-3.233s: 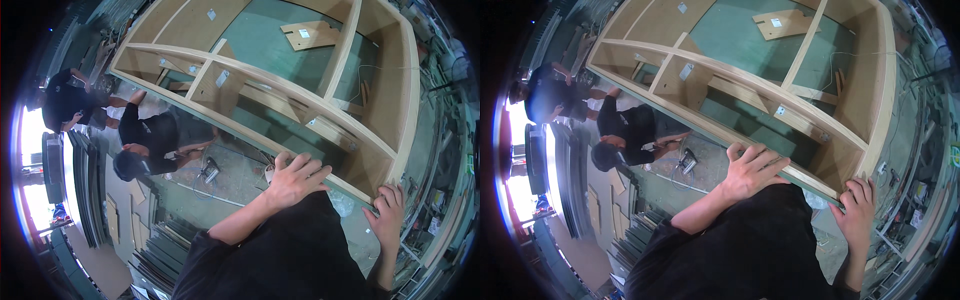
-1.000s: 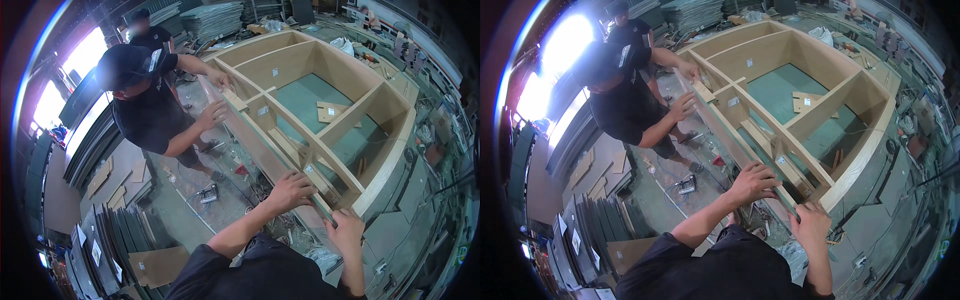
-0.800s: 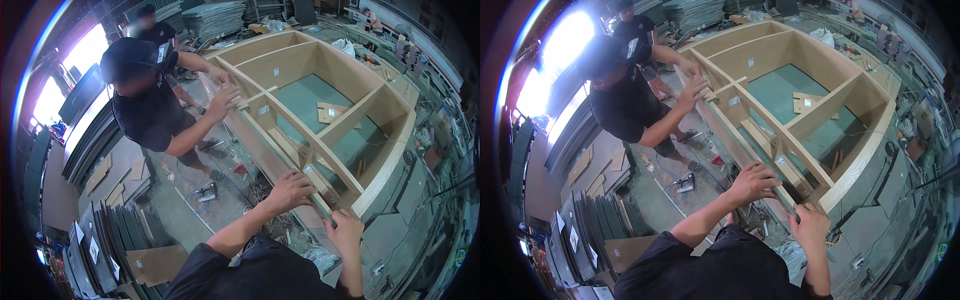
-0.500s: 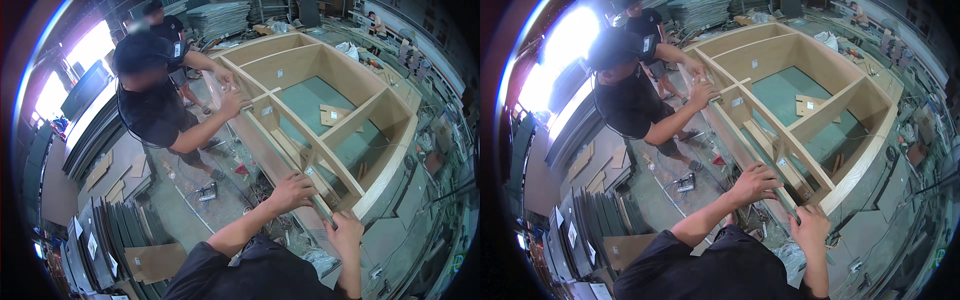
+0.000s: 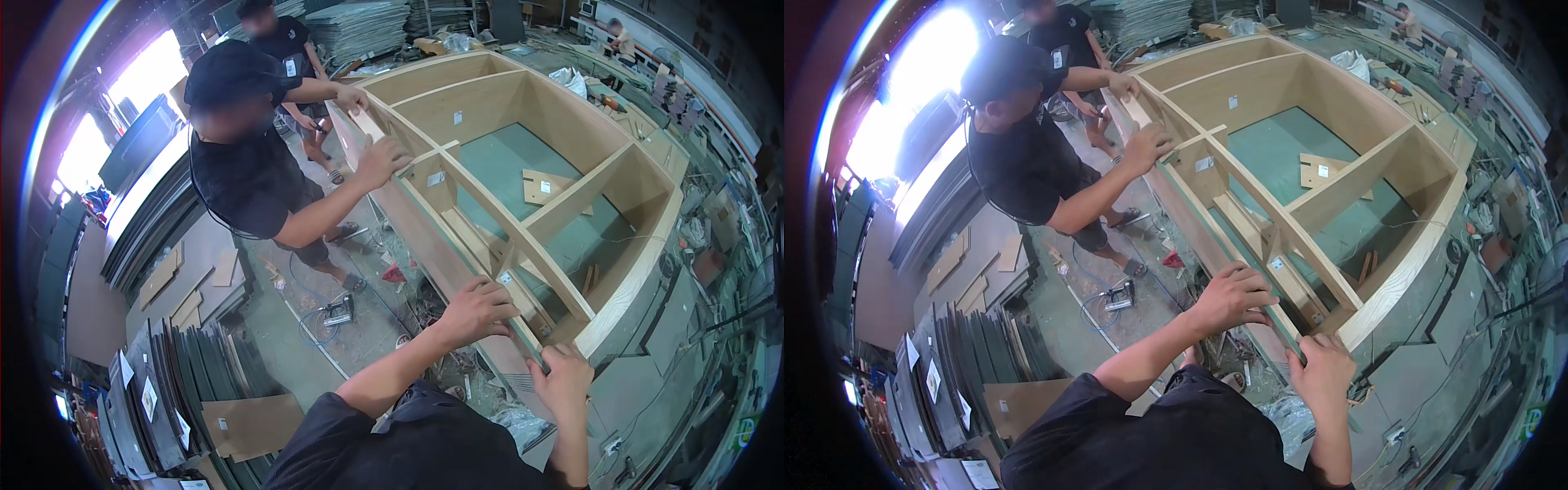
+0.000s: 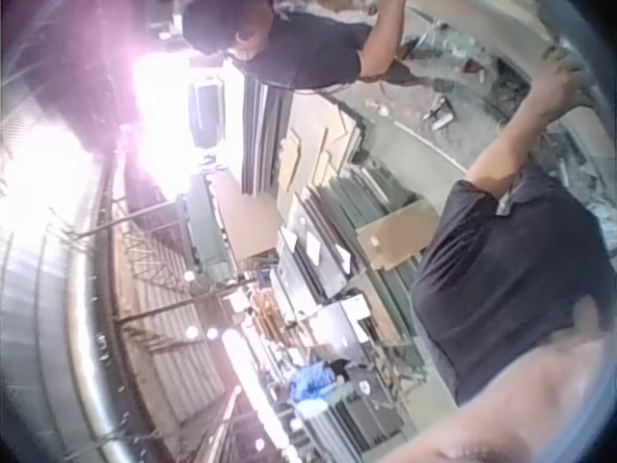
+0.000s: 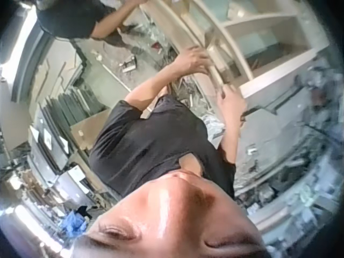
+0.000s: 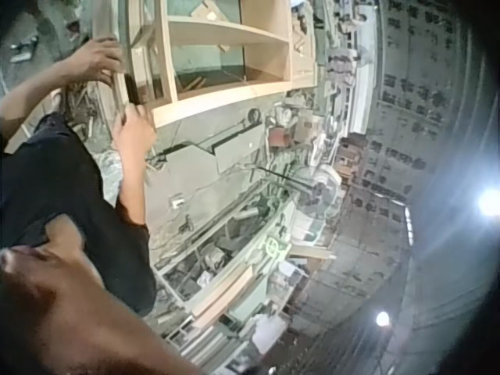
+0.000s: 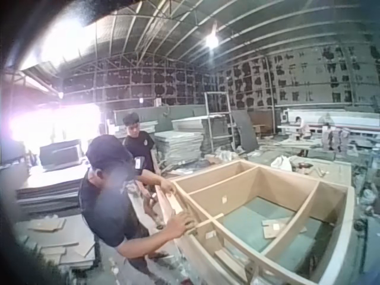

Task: Assembling a large wooden cabinet or shelving unit by holding panels and using a pneumatic tool in a workshop.

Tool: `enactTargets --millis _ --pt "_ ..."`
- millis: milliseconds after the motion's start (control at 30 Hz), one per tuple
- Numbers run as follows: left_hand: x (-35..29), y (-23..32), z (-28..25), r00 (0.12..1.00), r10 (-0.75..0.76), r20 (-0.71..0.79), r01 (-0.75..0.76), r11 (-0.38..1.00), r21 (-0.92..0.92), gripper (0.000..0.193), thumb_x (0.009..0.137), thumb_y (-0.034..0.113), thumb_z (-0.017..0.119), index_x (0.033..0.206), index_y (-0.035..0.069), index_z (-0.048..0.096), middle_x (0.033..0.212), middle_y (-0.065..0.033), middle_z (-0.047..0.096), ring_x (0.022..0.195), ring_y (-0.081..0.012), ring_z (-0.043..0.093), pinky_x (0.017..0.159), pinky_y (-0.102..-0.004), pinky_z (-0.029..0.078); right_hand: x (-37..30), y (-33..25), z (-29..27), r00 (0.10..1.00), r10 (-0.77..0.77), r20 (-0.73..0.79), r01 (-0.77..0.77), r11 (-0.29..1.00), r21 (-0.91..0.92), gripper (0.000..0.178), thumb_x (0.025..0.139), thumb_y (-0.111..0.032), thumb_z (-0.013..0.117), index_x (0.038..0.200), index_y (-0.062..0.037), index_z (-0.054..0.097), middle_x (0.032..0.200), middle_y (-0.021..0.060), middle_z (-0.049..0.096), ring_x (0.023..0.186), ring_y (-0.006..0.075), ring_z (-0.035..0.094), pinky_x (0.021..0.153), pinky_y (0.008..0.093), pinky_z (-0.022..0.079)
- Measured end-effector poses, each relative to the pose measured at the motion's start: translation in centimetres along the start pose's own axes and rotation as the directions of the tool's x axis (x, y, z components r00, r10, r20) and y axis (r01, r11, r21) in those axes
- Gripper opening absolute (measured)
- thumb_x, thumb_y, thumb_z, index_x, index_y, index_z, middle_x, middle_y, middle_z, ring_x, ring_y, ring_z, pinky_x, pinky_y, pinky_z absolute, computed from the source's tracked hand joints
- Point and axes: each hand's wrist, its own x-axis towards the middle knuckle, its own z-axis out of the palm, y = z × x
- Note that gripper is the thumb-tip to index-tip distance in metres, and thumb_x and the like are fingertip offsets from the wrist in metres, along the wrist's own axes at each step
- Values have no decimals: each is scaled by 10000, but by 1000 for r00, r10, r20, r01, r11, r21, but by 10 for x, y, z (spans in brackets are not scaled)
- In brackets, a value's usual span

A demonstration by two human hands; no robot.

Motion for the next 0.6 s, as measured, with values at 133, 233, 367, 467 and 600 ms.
enactTargets --millis 133,233,367,467,600 --pt "0 1 0 1000 -11 -4 11 1000 -10 439 764 373 878 1153 209 756 1121 15 699 1224 -231 632 1143 -490 425 0 0 -1 1000 -5 7 5 1000 -6 241 818 -249 845 849 -77 679 857 122 675 885 385 684 775 519 552" --pt "0 0 0 1000 -3 -2 3 1000 -9 442 761 369 879 1153 207 756 1121 17 699 1223 -230 632 1141 -484 427 0 -1 -1 1000 2 9 -2 1000 -5 245 820 -253 845 850 -77 677 863 119 676 883 381 684 757 517 545" --pt "-1 -1 1 1000 -6 -6 6 1000 -7 443 759 367 879 1152 206 755 1116 17 700 1218 -227 633 1139 -478 429 0 -1 -1 1000 10 17 -10 1000 -7 246 823 -256 842 850 -76 676 864 122 677 885 380 686 767 513 550" --pt "0 -1 1 1000 1 -13 -1 1000 -12 442 756 366 880 1149 207 754 1105 17 699 1209 -227 635 1135 -472 431 1 -2 1 1000 8 -16 -8 1000 18 282 814 -249 849 809 -62 638 831 128 653 862 391 666 740 523 528" --pt "1 0 0 1000 8 -21 -8 1000 -10 440 754 368 879 1143 206 752 1092 15 695 1198 -229 637 1126 -471 434 1 -1 2 999 -1 -50 3 999 40 322 807 -244 855 772 -51 600 803 133 631 840 404 647 717 531 508"
